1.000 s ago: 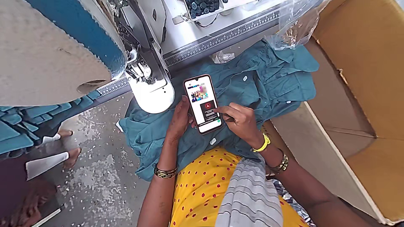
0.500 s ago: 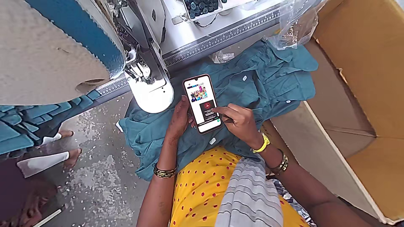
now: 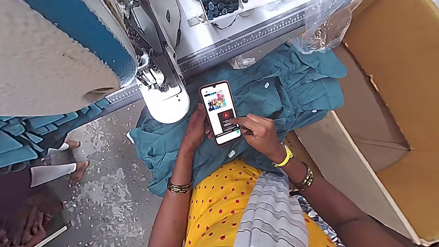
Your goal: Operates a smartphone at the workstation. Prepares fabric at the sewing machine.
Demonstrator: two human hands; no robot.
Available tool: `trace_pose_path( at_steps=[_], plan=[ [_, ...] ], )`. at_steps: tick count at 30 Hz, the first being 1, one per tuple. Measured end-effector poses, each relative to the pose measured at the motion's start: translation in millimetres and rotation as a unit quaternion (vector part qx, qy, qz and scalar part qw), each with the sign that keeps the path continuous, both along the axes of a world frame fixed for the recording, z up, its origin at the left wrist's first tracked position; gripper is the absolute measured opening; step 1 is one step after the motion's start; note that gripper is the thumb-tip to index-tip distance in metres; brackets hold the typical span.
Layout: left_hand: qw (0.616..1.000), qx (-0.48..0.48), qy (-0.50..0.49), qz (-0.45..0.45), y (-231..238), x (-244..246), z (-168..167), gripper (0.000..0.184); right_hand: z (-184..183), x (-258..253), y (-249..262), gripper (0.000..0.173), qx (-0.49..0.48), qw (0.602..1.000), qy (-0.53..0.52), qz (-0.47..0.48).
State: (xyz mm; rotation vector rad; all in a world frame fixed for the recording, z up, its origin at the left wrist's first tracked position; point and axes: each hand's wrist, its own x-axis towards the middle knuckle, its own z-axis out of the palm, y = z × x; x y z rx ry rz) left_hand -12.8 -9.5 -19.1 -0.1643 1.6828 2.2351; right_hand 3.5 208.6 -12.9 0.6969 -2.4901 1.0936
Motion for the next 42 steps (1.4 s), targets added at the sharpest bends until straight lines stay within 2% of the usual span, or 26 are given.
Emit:
trace_pose_path(
  at_steps=[6,15,27,32,42],
  plan=[
    [1.0,0.002,0.008,-0.003,-1,0,-1,0.044,-3,1,-1,0.023,0.053,0.997,0.049,0.006],
    [1.0,-0.009,0.003,0.001,0,0,-1,0.045,-3,1,-1,0.023,0.062,0.997,0.05,0.003],
    [1.0,-0.001,0.004,-0.001,-1,0,-2,0.046,-2,2,-1,0.024,0.057,0.997,0.045,0.004],
    [1.0,0.005,0.003,0.0,0,0,-1,0.044,-3,0,0,0.024,0.027,0.999,0.024,0.003],
    [1.0,-0.012,-0.011,0.01,1,1,2,0.044,10,-31,1,0.028,0.015,1.0,0.02,-0.019]
  ],
)
